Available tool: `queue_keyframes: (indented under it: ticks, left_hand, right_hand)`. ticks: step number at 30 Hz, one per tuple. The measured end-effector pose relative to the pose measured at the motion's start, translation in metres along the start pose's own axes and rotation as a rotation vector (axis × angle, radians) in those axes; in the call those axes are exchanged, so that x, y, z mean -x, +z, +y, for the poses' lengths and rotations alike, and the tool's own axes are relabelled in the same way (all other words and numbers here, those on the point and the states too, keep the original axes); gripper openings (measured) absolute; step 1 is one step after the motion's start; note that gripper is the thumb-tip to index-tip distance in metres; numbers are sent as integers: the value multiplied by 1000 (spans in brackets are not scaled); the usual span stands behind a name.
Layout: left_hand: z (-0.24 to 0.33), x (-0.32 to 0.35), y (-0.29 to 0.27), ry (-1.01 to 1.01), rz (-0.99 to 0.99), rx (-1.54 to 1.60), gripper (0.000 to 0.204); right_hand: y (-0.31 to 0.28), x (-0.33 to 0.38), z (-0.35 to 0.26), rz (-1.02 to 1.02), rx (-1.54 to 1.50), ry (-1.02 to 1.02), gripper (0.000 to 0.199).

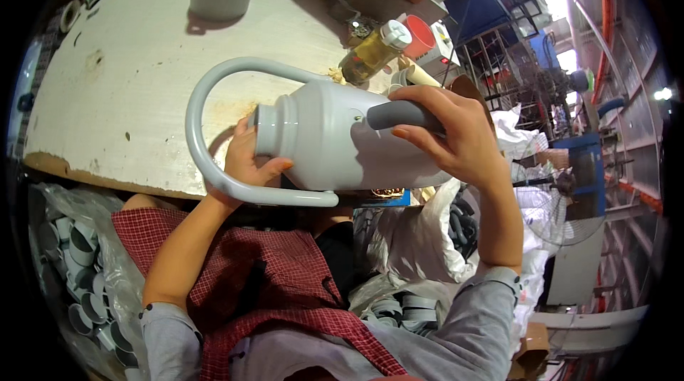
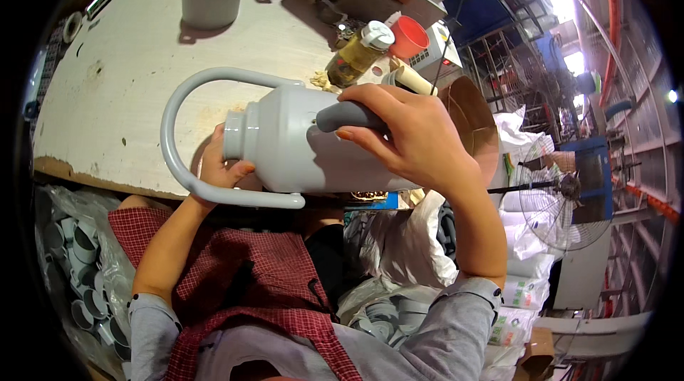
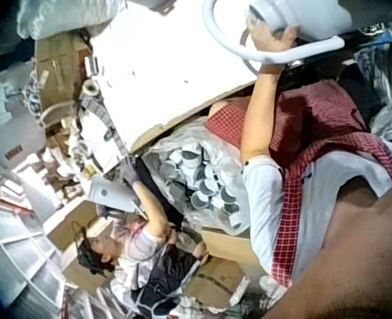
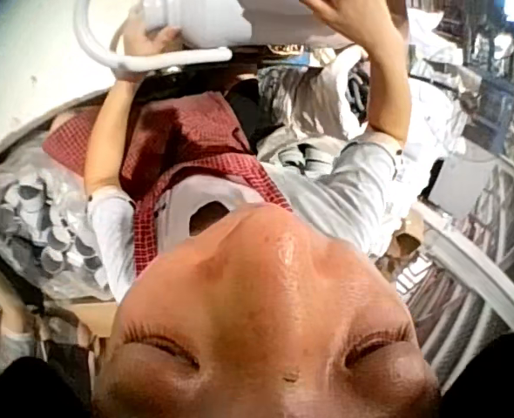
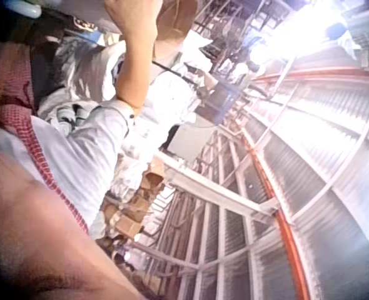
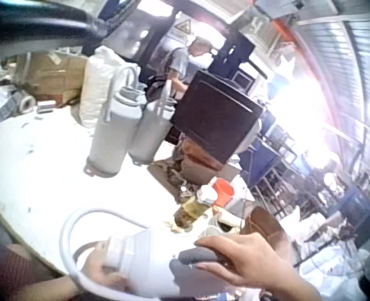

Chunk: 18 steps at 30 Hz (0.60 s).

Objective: The person repeatedly picks up a gray watering can, inserts a small metal washer into the spout, and attaches a gray plastic spout piece. They then place the assembled watering can on the table and repeat the process with another unit. The workspace contains bins of parts and several completed watering cans.

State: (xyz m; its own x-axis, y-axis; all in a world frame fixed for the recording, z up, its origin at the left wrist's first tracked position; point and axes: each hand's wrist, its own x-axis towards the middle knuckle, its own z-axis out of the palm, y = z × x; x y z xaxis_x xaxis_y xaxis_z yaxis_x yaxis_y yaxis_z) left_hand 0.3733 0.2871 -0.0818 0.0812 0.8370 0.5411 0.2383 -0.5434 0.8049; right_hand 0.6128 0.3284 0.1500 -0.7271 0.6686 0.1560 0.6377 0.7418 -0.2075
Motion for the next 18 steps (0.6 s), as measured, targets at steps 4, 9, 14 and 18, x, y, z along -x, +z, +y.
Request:
queue_keyframes:
  ticks: [4,9,14,18]
  left_hand:
    - [4,-4,-1,40,3,-19,54]
    - [-2,-3,1,47,15,-72,56]
    - [-4,-2,2,107,35,-107,54]
    - [-2,-3,1,129,17,-140,55]
  right_hand:
    - [11,-19,-6,-129,71,51,31]
    - [11,-21,-7,-160,39,57,30]
    - [12,-23,-2,-215,8,120,29]
    - [11,-28,-2,-219,32,75,29]
